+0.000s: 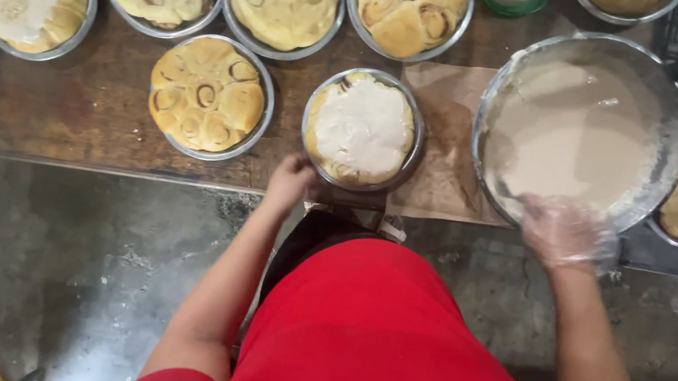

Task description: The person spreads a white glaze over baked pastries in metal tins and sprinkles them with crushed nuts. They repeat this process for several pastries, moving finished ones aside to work on new ones.

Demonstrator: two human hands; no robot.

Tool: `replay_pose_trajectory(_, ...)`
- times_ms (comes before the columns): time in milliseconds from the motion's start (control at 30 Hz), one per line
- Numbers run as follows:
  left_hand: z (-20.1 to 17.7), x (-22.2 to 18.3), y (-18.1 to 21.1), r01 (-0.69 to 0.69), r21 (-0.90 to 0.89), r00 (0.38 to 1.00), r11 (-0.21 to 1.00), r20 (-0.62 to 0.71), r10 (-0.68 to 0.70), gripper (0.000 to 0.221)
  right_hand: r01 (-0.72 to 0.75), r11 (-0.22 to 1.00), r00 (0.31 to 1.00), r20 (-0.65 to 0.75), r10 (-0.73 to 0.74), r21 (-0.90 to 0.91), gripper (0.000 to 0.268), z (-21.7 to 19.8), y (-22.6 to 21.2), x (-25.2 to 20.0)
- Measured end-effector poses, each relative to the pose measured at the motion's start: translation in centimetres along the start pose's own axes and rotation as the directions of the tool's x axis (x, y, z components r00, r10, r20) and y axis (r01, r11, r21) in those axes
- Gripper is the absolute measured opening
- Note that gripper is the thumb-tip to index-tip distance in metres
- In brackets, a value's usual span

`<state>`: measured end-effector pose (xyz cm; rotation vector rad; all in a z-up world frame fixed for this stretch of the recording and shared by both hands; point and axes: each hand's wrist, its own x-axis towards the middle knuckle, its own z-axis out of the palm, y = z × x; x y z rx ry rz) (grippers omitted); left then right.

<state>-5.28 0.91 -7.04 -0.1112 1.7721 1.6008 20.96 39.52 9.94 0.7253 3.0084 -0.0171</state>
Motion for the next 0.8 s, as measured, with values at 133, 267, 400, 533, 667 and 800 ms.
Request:
replay_pose_trajectory(133,2.6,-2.2,0.0,0.139,-0.117,0.983,0.983,0.136,-0.123,0.037,-0.221,0.733,0.974,0.188,0.128,0.644,0.025,3.7,1.6,-0.1)
replay_pose_trajectory(267,5.0,-4.3,4.0,0.028,-0.172,0.986,0.985,0.166,0.001,0.039,0.019,0.46,0.999,0.003,-0.048,0.888,0.026,0.1,0.0,0.8)
replay_pose_trajectory(400,7.4,-7.0,6.9,-0.032,-0.246,0.98,0.969,0.181,0.079,0.042,0.146,0.746,0.986,-0.16,-0.053,0.65,0.028,-4.2,-9.0,3.3)
replay_pose_trajectory(533,8.4,-8.8,7.6,-0.065,-0.256,0.976,0.964,0.183,0.114,0.043,0.424,0.905,0.845,-0.353,-0.402,-0.017,0.013,-6.8,-15.4,3.3)
replay_pose_trajectory(667,8.2,-9.0,8.4,-0.068,-0.237,0.983,0.969,0.15,0.106,0.043,0.484,0.861,0.82,-0.425,-0.383,0.157,0.017,-8.8,-14.8,3.2)
replay_pose_trajectory(800,9.5,-8.8,7.1,-0.1,-0.232,0.978,0.968,0.154,0.138,0.038,0.437,0.899,0.829,-0.381,-0.41,-0.016,0.009,-9.1,-16.3,4.1)
